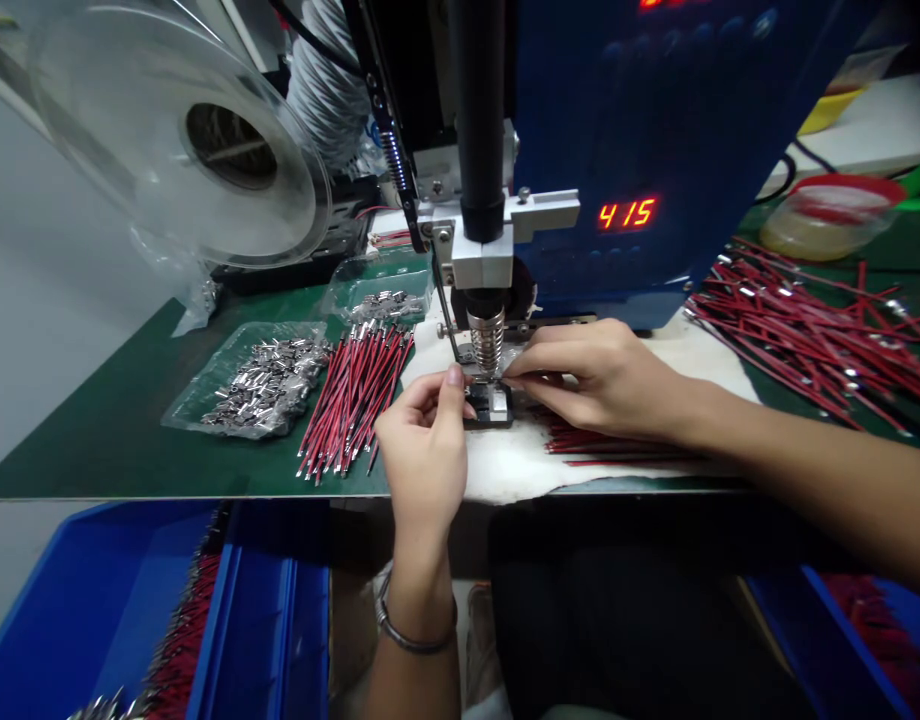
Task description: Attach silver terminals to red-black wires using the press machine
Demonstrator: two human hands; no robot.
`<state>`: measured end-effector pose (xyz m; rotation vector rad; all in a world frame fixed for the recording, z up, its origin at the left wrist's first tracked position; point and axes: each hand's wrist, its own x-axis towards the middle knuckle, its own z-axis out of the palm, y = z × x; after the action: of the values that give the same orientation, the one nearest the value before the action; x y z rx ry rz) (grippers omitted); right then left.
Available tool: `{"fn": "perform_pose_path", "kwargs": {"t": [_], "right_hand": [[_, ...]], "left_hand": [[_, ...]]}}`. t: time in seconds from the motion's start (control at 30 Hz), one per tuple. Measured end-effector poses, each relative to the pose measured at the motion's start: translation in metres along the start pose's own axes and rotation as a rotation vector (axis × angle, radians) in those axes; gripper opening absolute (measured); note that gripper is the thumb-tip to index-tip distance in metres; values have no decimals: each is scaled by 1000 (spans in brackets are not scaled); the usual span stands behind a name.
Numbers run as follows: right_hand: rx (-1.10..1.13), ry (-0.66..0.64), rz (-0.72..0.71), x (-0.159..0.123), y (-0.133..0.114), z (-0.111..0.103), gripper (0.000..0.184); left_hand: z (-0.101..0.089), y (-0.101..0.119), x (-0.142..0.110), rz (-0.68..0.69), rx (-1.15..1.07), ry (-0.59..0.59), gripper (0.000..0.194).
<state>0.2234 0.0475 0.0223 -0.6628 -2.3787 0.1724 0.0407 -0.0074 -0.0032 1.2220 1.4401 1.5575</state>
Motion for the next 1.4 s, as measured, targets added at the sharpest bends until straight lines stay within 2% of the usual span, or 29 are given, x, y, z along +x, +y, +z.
{"fn": "perform_pose_path", "kwargs": {"t": [0.83, 0.9, 1.0, 1.1, 1.13, 1.17, 1.27, 1.33, 1.4], "right_hand": [[-16, 23, -15, 1, -2, 0, 14], [-15, 36, -31, 0, -1, 1, 13], [-10, 87, -68, 0, -3, -1, 12], [12, 189, -107, -1, -18, -9, 8], [16, 224, -123, -1, -26, -12, 6], [16, 244, -145, -1, -36, -15, 5], [62, 280, -122, -2, -65, -15, 6], [166, 323, -73, -2, -80, -8, 6], [233, 352, -41, -5, -91, 0, 9]], "left_hand": [[2, 1, -1, 15, 18, 12, 26], [3, 0, 0, 46, -3, 49, 25], [5, 1, -4, 86, -145, 197, 28], [5, 8, -24, 120, -206, 312, 28], [4, 11, -34, 131, -163, 300, 26], [3, 14, -45, 132, -90, 238, 22], [1, 23, -76, 70, 61, -55, 10], [1, 27, -89, 37, 76, -104, 14], [1, 29, -94, -21, 56, -66, 24]]}}
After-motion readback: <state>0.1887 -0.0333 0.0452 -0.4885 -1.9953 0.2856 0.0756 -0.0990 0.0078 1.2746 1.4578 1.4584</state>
